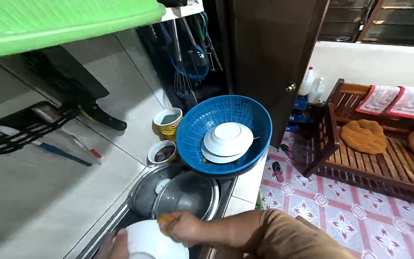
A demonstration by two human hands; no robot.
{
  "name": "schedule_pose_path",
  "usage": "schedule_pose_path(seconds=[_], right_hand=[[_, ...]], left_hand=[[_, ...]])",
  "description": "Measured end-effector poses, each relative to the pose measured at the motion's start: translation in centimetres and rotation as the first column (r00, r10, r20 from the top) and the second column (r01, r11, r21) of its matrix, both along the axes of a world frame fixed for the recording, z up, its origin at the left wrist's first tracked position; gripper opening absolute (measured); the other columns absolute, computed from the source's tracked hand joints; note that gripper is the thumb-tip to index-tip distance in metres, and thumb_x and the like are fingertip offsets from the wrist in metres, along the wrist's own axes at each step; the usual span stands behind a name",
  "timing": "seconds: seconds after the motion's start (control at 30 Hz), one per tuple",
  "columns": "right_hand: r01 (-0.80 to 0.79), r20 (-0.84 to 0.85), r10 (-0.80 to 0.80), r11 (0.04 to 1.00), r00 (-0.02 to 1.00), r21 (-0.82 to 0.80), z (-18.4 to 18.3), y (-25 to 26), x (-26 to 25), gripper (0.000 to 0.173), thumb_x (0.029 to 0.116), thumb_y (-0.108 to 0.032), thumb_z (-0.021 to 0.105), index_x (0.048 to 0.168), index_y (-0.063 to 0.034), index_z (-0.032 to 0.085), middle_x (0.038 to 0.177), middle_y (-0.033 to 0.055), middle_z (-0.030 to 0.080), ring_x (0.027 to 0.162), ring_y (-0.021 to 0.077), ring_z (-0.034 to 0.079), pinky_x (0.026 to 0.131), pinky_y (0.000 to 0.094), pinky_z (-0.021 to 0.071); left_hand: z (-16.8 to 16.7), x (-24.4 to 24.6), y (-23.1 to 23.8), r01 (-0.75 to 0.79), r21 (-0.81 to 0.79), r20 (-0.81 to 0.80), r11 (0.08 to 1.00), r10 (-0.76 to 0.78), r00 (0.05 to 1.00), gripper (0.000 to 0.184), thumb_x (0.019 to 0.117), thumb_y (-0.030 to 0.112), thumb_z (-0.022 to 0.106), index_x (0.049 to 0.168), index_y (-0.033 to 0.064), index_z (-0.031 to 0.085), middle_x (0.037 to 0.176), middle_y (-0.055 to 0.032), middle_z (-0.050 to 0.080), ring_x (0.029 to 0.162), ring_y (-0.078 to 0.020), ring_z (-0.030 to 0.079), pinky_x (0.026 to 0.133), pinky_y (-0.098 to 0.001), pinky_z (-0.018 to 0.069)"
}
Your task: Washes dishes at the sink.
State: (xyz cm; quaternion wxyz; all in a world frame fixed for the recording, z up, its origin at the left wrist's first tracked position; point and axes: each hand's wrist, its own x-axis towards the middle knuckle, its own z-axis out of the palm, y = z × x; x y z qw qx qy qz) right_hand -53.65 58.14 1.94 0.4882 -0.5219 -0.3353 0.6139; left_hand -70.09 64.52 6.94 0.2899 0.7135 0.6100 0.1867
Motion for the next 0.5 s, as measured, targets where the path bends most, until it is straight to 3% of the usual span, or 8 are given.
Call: schedule_pose_path(seconds=[0.1,0.23,0.3,0.37,0.4,0.5], right_hand=[[0.094,-0.056,-0.097,0.994,0.994,-0.06,0.3,1.7,2.0,0.03,0.1075,-0.022,0.053,0.13,-0.0027,0.059,0.094,0.0068,0.06,0.073,0.0102,0.052,0.067,0.0304,0.0473],[0.174,-0.039,-0.181,0.976,0.983,-0.134,1.2,3.7,4.5,0.032,0.1085,-0.027,0.051,0.127,-0.0026,0.059,0.096,0.008,0.06,0.078,0.0138,0.054,0.072,0.0343,0.0487],[0.185,0.019,-0.184,0.972,0.983,-0.146,1.0,4.9,5.1,0.034,0.1087,-0.028,0.05,0.13,-0.0023,0.058,0.102,0.0114,0.062,0.086,0.0179,0.058,0.078,0.038,0.05],[0.15,0.161,-0.13,0.982,0.978,-0.117,0.8,6.2,5.4,0.042,0.1081,-0.029,0.052,0.14,-0.0013,0.053,0.122,0.0204,0.065,0.107,0.0283,0.064,0.094,0.0471,0.0525],[0.127,0.243,-0.101,0.988,0.965,-0.091,0.6,7.0,5.3,0.048,0.1074,-0.029,0.053,0.146,-0.001,0.045,0.129,0.0235,0.063,0.115,0.0324,0.064,0.099,0.0503,0.0522],[0.153,0.373,-0.148,0.988,0.916,0.017,-0.6,10.3,4.9,0.055,0.1057,-0.03,0.054,0.149,-0.0007,0.038,0.128,0.0239,0.063,0.114,0.0321,0.066,0.096,0.0493,0.0562]], left_hand=[[-1.2,-0.2,4.1,0.085,0.005,-0.132,0.996,-0.083,0.988,0.058,0.1103,0.039,0.037,0.137,-0.0089,0.056,0.136,-0.0335,0.058,0.132,-0.0436,0.054,0.113,-0.0584,0.0375],[-1.2,-1.4,5.7,0.019,-0.014,-0.201,1.0,-0.021,0.979,0.06,0.1112,0.039,0.035,0.121,-0.0133,0.064,0.124,-0.0369,0.062,0.122,-0.0475,0.059,0.107,-0.0622,0.0407],[-1.8,-2.1,5.3,-0.036,0.012,-0.084,0.999,0.037,0.996,0.057,0.1114,0.036,0.038,0.118,-0.0162,0.062,0.121,-0.0395,0.061,0.118,-0.0505,0.059,0.104,-0.0646,0.0408],[-1.8,-2.4,3.4,-0.169,-0.039,0.086,0.985,0.172,0.981,0.059,0.1109,0.041,0.038,0.137,-0.0092,0.054,0.135,-0.0338,0.056,0.127,-0.0451,0.055,0.109,-0.0624,0.0405],[-1.7,-2.1,2.2,-0.266,-0.056,0.195,0.962,0.272,0.942,0.058,0.1101,0.042,0.04,0.14,-0.0057,0.052,0.135,-0.0303,0.057,0.125,-0.04,0.057,0.107,-0.0592,0.0436],[-0.3,-1.5,-0.9,-0.446,-0.14,0.404,0.884,0.463,0.789,0.047,0.1105,0.028,0.043,0.144,-0.0052,0.047,0.138,-0.0254,0.055,0.124,-0.0295,0.056,0.106,-0.0491,0.0454]])
